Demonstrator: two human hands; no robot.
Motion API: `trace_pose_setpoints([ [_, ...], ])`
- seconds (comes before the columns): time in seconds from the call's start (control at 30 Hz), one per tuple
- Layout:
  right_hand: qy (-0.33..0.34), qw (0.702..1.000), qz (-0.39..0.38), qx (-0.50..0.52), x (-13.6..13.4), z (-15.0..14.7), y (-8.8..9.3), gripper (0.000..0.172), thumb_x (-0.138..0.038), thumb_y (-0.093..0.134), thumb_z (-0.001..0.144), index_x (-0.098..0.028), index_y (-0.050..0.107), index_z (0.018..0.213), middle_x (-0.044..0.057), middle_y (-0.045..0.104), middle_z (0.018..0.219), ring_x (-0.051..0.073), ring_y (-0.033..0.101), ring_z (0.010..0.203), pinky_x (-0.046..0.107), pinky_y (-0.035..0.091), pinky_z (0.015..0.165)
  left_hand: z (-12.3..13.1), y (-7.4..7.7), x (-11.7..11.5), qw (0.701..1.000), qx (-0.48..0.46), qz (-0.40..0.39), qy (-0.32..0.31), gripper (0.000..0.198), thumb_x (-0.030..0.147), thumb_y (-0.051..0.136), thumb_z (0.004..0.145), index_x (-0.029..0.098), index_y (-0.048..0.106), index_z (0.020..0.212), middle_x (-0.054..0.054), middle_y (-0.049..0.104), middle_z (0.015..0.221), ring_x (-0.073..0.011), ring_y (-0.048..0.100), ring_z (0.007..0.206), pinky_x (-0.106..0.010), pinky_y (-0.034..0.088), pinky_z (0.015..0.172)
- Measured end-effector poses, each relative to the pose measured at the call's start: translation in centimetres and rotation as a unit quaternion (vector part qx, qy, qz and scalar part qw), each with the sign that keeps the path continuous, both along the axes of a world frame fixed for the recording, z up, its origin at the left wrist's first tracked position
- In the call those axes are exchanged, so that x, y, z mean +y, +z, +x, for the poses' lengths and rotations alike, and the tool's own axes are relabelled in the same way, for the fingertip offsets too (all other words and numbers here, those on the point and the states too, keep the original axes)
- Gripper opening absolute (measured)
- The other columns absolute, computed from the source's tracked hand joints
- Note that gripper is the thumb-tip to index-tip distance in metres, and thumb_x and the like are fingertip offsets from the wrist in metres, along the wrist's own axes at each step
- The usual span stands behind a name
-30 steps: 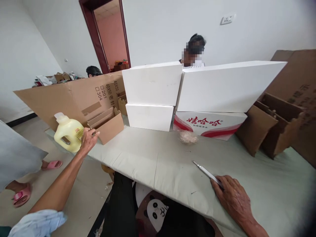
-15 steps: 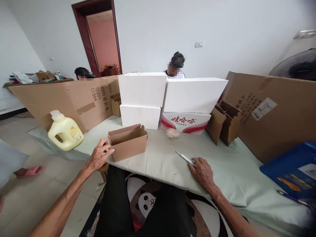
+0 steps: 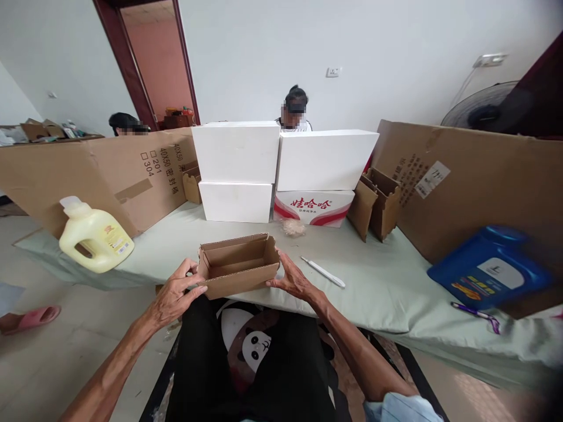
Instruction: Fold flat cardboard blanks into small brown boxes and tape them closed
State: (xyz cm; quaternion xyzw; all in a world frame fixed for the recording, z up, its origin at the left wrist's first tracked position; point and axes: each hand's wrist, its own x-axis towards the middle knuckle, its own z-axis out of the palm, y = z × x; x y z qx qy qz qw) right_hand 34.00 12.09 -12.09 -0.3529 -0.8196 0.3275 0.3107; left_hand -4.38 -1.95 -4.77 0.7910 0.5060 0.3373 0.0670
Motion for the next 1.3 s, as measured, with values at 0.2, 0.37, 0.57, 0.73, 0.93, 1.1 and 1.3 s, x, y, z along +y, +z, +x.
trace_pose_setpoints([
  [0.2, 0.06, 0.996, -0.042, 0.041, -1.1, -1.0, 0.7, 0.118, -0.075, 0.087, 0.082, -0.027, 0.032, 0.174, 0.017, 0.04, 0.174, 0.043, 0.042, 0.157, 0.06, 0.035, 0.132, -0.8, -0.2, -0.5, 0.999, 0.045, -0.005, -0.002, 0.024, 0.036, 0.061, 0.101, 0.025, 0.078, 0.113, -0.013, 0.061, 0.123, -0.0247, 0.068, 0.107, -0.032, 0.061, 0.09],
  [0.37, 0.059, 0.992, -0.084, 0.073, -0.5, -1.4, 1.1, 0.123, -0.077, 0.092, 0.072, -0.023, 0.04, 0.17, 0.018, 0.049, 0.166, 0.044, 0.039, 0.158, 0.06, 0.034, 0.133, -0.7, 0.6, 0.0, 0.998, 0.066, -0.01, -0.02, 0.025, 0.038, 0.054, 0.105, 0.022, 0.073, 0.096, -0.01, 0.06, 0.114, -0.019, 0.064, 0.092, -0.027, 0.059, 0.084],
  [0.57, 0.065, 0.981, -0.144, 0.112, -1.3, -1.7, 1.1, 0.123, -0.077, 0.094, 0.067, -0.023, 0.045, 0.166, 0.017, 0.055, 0.162, 0.042, 0.046, 0.154, 0.058, 0.041, 0.128, -0.8, 1.4, 0.7, 0.999, 0.02, -0.026, -0.037, 0.024, 0.039, 0.058, 0.105, 0.024, 0.075, 0.113, -0.008, 0.063, 0.113, -0.0207, 0.068, 0.103, -0.03, 0.063, 0.092],
  [0.73, 0.052, 0.952, -0.258, 0.154, -2.9, 0.1, 2.4, 0.097, -0.073, 0.084, 0.085, -0.026, 0.05, 0.163, 0.012, 0.059, 0.162, 0.038, 0.055, 0.148, 0.055, 0.051, 0.121, -0.9, -0.1, -0.5, 0.998, 0.043, -0.035, -0.033, 0.107, 0.025, 0.074, 0.095, 0.038, 0.009, 0.178, -0.016, 0.043, 0.172, -0.036, 0.057, 0.15, -0.045, 0.062, 0.11],
  [0.93, 0.022, 0.892, -0.426, 0.15, -3.0, 2.0, 4.2, 0.073, -0.083, 0.062, 0.097, -0.023, 0.074, 0.136, 0.013, 0.078, 0.131, 0.033, 0.071, 0.122, 0.051, 0.064, 0.102, 0.2, -1.6, -0.5, 0.986, 0.15, 0.039, -0.054, 0.123, 0.037, 0.086, 0.093, 0.038, -0.003, 0.179, -0.024, 0.021, 0.183, -0.0504, 0.038, 0.164, -0.064, 0.051, 0.122],
  [1.1, 0.046, 0.873, -0.464, 0.141, -2.9, 3.9, 6.1, 0.075, -0.086, 0.044, 0.104, -0.029, 0.065, 0.148, 0.012, 0.074, 0.136, 0.028, 0.071, 0.112, 0.036, 0.067, 0.075, 1.0, -0.9, 0.7, 0.996, 0.079, 0.004, -0.035, 0.132, 0.066, 0.087, 0.085, 0.038, 0.0, 0.179, -0.021, 0.02, 0.185, -0.0521, 0.03, 0.167, -0.07, 0.041, 0.129],
  [1.3, 0.015, 0.881, -0.453, 0.136, -2.7, 4.4, 7.4, 0.078, -0.089, 0.048, 0.1, -0.026, 0.067, 0.141, 0.014, 0.074, 0.131, 0.026, 0.073, 0.106, 0.032, 0.066, 0.071, 0.8, -2.4, 2.2, 0.993, -0.084, -0.065, -0.051, 0.116, 0.074, 0.081, 0.085, 0.038, 0.02, 0.178, -0.017, 0.027, 0.183, -0.0488, 0.035, 0.165, -0.064, 0.052, 0.122],
])
